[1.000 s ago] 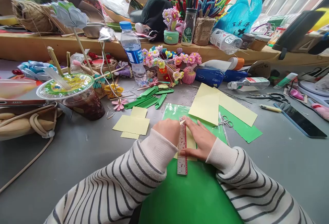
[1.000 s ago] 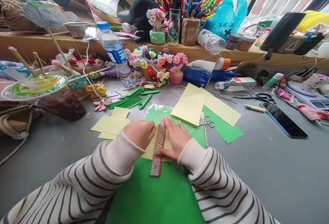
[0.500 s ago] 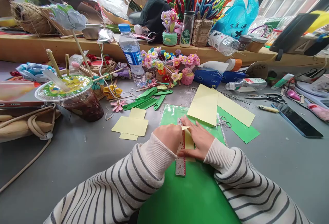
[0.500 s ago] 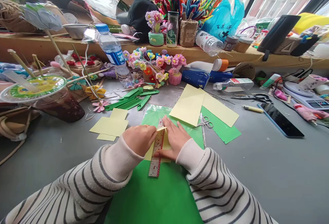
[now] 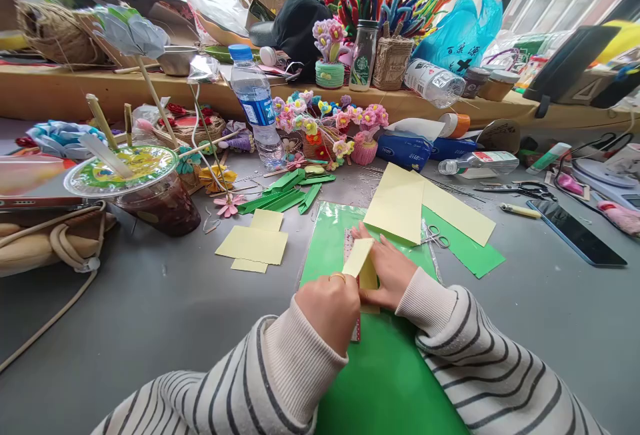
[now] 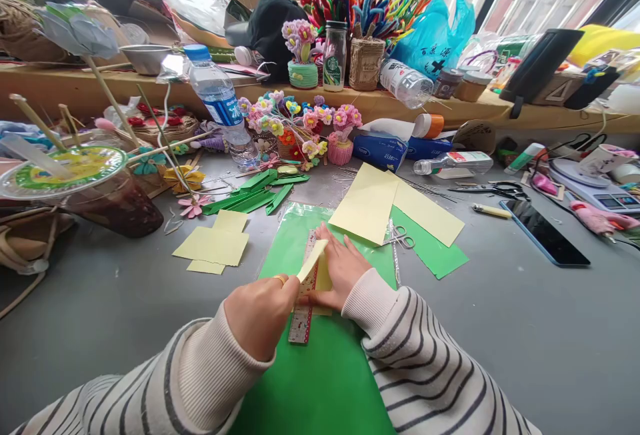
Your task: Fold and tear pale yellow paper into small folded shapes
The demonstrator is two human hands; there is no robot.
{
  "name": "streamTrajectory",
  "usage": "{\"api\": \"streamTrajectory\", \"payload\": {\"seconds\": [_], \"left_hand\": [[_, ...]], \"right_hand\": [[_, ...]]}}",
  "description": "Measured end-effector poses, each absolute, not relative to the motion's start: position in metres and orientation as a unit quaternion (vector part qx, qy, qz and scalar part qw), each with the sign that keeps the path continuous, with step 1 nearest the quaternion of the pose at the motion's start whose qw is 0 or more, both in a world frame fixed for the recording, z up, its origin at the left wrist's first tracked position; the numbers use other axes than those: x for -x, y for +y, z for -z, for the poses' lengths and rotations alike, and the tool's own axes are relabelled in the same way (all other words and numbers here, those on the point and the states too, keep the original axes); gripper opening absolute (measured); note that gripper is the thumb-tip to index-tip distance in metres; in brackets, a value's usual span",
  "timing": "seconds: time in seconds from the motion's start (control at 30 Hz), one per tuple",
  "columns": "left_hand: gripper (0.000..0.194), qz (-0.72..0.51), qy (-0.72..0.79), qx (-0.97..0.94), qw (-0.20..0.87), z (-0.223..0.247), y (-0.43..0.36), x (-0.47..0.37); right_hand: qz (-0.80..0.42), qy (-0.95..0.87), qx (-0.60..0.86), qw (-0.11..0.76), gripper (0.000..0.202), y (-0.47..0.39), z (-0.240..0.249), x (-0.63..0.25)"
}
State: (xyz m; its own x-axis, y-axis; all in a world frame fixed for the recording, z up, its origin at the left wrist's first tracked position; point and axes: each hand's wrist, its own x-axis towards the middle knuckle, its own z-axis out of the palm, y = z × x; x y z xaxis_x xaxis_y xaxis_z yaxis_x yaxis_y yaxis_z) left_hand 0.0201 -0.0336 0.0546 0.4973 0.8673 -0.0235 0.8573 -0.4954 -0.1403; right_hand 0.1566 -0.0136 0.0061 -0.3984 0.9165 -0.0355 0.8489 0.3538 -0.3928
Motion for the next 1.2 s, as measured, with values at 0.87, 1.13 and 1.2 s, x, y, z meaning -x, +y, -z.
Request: {"api": "streamTrajectory", "payload": {"seconds": [0.87, 1.13, 1.2], "left_hand": [[0.029, 0.103, -0.521, 0.830, 0.172, -0.034, -0.050, -0.004], [0.027, 0.068, -0.581, 0.810, 0.037, -0.028, -0.043, 0.009], [0.026, 0.116, -0.567, 0.813, 0.062, -0.026, -0.044, 0.008]], "right_hand": [[-0.188, -0.825, 0.528, 0.079, 0.093, -0.016, -0.014, -0.156], [-0.176, -0.837, 0.513, 0.070, 0.090, -0.016, -0.011, -0.157], [-0.176, -0.839, 0.510, 0.073, 0.089, -0.016, -0.012, -0.157]]}}
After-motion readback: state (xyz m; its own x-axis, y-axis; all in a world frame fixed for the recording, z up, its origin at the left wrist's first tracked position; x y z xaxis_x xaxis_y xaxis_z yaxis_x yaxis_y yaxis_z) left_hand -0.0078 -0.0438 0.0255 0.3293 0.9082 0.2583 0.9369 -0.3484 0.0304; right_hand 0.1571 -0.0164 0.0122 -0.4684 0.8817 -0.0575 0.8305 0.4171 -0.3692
